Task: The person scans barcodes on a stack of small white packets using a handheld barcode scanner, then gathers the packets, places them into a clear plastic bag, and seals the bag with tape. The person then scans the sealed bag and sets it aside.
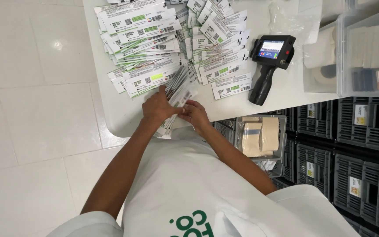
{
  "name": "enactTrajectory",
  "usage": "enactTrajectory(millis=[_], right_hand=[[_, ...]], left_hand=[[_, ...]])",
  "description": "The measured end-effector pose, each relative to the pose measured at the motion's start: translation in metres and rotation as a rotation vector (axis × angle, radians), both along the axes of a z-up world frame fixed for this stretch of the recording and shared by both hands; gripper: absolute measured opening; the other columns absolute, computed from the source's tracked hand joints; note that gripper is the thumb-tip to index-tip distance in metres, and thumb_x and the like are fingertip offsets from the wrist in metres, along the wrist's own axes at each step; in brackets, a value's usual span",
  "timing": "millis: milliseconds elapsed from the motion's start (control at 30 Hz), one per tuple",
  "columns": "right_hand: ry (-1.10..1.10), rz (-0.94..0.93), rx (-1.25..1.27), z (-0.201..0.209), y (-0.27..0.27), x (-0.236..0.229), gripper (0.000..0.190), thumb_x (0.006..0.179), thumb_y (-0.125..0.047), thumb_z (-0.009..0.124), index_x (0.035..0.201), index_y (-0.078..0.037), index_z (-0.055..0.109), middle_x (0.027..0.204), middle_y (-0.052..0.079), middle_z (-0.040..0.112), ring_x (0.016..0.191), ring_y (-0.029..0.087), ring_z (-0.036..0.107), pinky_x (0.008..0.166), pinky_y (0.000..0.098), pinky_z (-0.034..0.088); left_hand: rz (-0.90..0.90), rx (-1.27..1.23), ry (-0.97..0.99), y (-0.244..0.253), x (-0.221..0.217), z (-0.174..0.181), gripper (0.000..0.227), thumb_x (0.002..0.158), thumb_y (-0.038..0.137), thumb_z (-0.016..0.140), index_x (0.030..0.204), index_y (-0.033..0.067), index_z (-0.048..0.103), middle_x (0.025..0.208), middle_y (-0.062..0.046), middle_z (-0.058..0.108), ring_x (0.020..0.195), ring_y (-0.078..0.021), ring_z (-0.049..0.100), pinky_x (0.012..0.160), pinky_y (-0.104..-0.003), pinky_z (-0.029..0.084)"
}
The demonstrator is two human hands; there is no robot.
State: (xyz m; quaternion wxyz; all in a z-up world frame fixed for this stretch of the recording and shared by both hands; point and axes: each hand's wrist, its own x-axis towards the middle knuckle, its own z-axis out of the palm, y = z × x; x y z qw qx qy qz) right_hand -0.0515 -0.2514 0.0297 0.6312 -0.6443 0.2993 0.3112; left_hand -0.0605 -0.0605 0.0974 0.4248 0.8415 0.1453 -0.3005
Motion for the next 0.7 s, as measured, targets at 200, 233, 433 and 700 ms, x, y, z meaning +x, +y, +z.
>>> enactTrajectory(millis=[200, 233, 433, 700], right_hand=[[0.061, -0.017, -0.036, 0.012, -0.001, 0.001, 0.049, 0.103, -0.015, 0.045, 0.146, 0.008, 0.045, 0.116, 0.023, 0.059, 0.11, 0.034, 0.069, 0.097, 0.0472, 0.062], [0.058, -0.021, -0.038, 0.02, -0.001, 0.0, 0.049, 0.103, -0.015, 0.045, 0.146, 0.008, 0.045, 0.116, 0.023, 0.059, 0.11, 0.034, 0.069, 0.097, 0.0472, 0.062], [-0.133, 0.096, -0.034, 0.059, 0.003, 0.0, 0.09, 0.086, -0.024, 0.074, 0.156, 0.008, 0.027, 0.139, 0.027, 0.048, 0.131, 0.035, 0.053, 0.115, 0.0486, 0.048], [-0.428, 0.25, 0.161, -0.044, -0.039, -0.013, 0.063, 0.083, -0.005, 0.075, 0.142, -0.002, 0.052, 0.119, 0.011, 0.063, 0.115, 0.023, 0.056, 0.106, 0.0473, 0.046]], left_hand=[[0.085, 0.113, -0.069, -0.016, 0.001, -0.056, 0.075, 0.08, 0.04, 0.084, 0.139, 0.0052, 0.051, 0.112, -0.019, 0.071, 0.106, -0.037, 0.072, 0.086, -0.051, 0.059], [0.08, 0.11, -0.071, -0.013, 0.0, -0.046, 0.075, 0.08, 0.04, 0.084, 0.139, 0.0052, 0.051, 0.112, -0.019, 0.071, 0.106, -0.037, 0.072, 0.086, -0.051, 0.059], [0.138, -0.344, -0.145, 0.01, -0.001, 0.025, 0.091, 0.084, 0.034, 0.084, 0.153, -0.0053, 0.041, 0.145, -0.029, 0.056, 0.134, -0.0427, 0.054, 0.11, -0.055, 0.046], [0.032, -0.455, -0.436, 0.003, -0.015, -0.011, 0.071, 0.076, 0.032, 0.09, 0.134, 0.0121, 0.056, 0.122, -0.018, 0.068, 0.122, -0.0408, 0.059, 0.106, -0.058, 0.046]])
